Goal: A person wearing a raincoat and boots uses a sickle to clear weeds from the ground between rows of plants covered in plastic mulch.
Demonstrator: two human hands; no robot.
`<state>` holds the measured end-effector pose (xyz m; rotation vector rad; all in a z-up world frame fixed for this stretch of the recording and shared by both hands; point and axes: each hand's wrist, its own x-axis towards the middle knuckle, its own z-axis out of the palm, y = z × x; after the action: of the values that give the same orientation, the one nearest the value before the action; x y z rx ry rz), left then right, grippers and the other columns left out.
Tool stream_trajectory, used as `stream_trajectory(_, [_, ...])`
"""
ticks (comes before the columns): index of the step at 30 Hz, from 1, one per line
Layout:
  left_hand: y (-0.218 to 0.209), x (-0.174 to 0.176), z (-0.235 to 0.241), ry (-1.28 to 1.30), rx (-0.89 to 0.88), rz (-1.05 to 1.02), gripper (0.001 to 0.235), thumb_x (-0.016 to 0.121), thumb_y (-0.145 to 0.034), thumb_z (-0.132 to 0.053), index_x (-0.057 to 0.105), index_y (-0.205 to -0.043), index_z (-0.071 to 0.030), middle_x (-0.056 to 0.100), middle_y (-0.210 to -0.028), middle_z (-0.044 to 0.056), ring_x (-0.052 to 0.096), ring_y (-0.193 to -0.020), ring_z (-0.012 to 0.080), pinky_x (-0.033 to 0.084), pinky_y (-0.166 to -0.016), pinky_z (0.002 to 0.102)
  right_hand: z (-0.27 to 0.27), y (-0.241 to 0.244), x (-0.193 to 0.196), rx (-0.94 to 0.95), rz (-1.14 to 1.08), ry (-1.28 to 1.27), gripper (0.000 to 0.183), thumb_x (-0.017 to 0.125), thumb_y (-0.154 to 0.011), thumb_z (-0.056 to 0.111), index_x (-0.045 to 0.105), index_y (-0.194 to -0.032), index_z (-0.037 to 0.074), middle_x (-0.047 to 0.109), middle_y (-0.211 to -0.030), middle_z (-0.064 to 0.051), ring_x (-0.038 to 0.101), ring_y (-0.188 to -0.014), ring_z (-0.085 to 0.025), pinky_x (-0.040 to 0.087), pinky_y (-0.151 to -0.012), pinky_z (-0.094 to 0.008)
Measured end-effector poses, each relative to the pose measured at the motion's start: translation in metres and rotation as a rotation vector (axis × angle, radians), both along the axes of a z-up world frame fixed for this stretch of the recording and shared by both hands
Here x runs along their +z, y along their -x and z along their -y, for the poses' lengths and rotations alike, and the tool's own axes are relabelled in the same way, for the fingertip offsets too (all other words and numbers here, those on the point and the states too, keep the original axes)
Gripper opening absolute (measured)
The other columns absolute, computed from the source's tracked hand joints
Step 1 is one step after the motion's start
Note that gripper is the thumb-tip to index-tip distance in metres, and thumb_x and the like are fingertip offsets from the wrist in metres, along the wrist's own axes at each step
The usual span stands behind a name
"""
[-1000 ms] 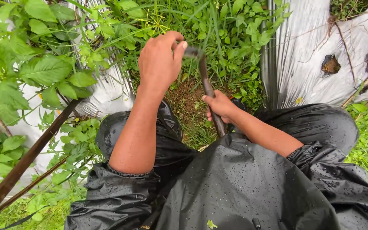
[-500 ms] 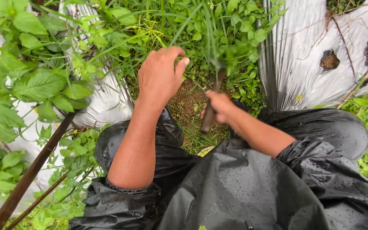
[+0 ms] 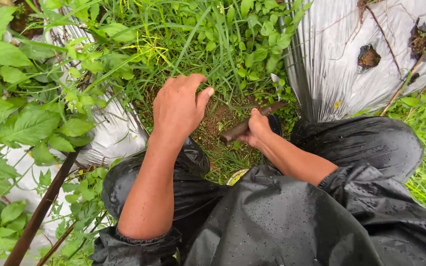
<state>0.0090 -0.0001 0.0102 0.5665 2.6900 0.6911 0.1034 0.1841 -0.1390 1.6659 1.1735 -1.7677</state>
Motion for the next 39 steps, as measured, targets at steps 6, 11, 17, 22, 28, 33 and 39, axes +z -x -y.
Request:
stream_trajectory(6, [-0.006, -0.007, 0.001, 0.010, -0.025, 0.017, 0.032, 0.064, -0.103, -0.030, 0.072, -0.125, -0.008, 0.073, -0.100, 0.019, 0.071, -0.106, 0.0404, 0.055, -0.089, 0.052, 0.015, -0.004, -0.092, 0.143, -0.016, -0.133, 0.069, 0.044, -0.108, 0.042, 0.027, -0.152, -0.008, 0.043, -0.136, -0.028, 0.064, -0.115, -0.044, 0.061, -0.082, -0.070])
stream_trajectory(11, [-0.010, -0.007, 0.007, 0.044, -0.025, 0.041, 0.031, 0.063, -0.104, -0.028, 0.071, -0.126, -0.009, 0.074, -0.101, 0.017, 0.071, -0.108, 0.0392, 0.056, -0.090, 0.050, 0.026, 0.016, -0.048, 0.099, -0.007, -0.199, 0.071, 0.040, -0.108, 0.043, 0.029, -0.154, -0.010, 0.037, -0.146, -0.033, 0.058, -0.122, -0.050, 0.061, -0.076, -0.073])
stream_trajectory(17, [-0.012, -0.019, 0.007, 0.059, -0.044, -0.011, 0.033, 0.065, -0.104, -0.033, 0.071, -0.126, -0.009, 0.073, -0.100, 0.016, 0.071, -0.106, 0.0404, 0.056, -0.087, 0.052, 0.052, -0.008, -0.097, 0.457, 0.010, -0.050, 0.069, 0.050, -0.107, 0.047, 0.038, -0.147, -0.008, 0.050, -0.131, -0.024, 0.066, -0.113, -0.044, 0.062, -0.075, -0.071])
stream_trajectory(22, [-0.010, -0.016, 0.007, 0.065, -0.032, 0.011, 0.033, 0.065, -0.103, -0.033, 0.071, -0.126, -0.010, 0.073, -0.099, 0.015, 0.071, -0.106, 0.0389, 0.056, -0.087, 0.051, 0.027, -0.003, -0.057, 0.066, -0.009, -0.209, 0.065, 0.041, -0.109, 0.040, 0.038, -0.145, -0.013, 0.048, -0.133, -0.034, 0.063, -0.111, -0.059, 0.058, -0.073, -0.078])
stream_trajectory(28, [-0.010, -0.016, 0.002, 0.044, -0.044, -0.004, 0.033, 0.064, -0.103, -0.033, 0.070, -0.127, -0.011, 0.072, -0.099, 0.015, 0.071, -0.105, 0.0389, 0.056, -0.085, 0.051, 0.040, -0.039, -0.109, 0.524, 0.010, 0.040, 0.065, 0.045, -0.105, 0.044, 0.041, -0.138, -0.012, 0.055, -0.106, -0.026, 0.073, -0.071, -0.047, 0.064, -0.055, -0.067])
stream_trajectory(33, [-0.013, -0.018, 0.006, 0.072, -0.066, -0.014, 0.032, 0.064, -0.104, -0.033, 0.070, -0.126, -0.010, 0.072, -0.098, 0.015, 0.071, -0.104, 0.0383, 0.056, -0.085, 0.050, 0.033, -0.009, -0.022, 0.252, 0.083, -0.090, 0.048, 0.033, -0.112, 0.034, 0.039, -0.138, -0.005, 0.056, -0.114, -0.024, 0.073, -0.099, -0.040, 0.070, -0.079, -0.057])
stream_trajectory(39, [-0.016, -0.029, 0.004, 0.061, -0.082, -0.058, 0.034, 0.063, -0.104, -0.036, 0.071, -0.125, -0.010, 0.071, -0.096, 0.015, 0.072, -0.101, 0.0388, 0.057, -0.081, 0.050, 0.054, -0.040, -0.100, 0.823, 0.022, 0.007, 0.072, 0.044, -0.104, 0.051, 0.049, -0.140, -0.012, 0.060, -0.123, -0.024, 0.075, -0.093, -0.041, 0.063, -0.061, -0.065])
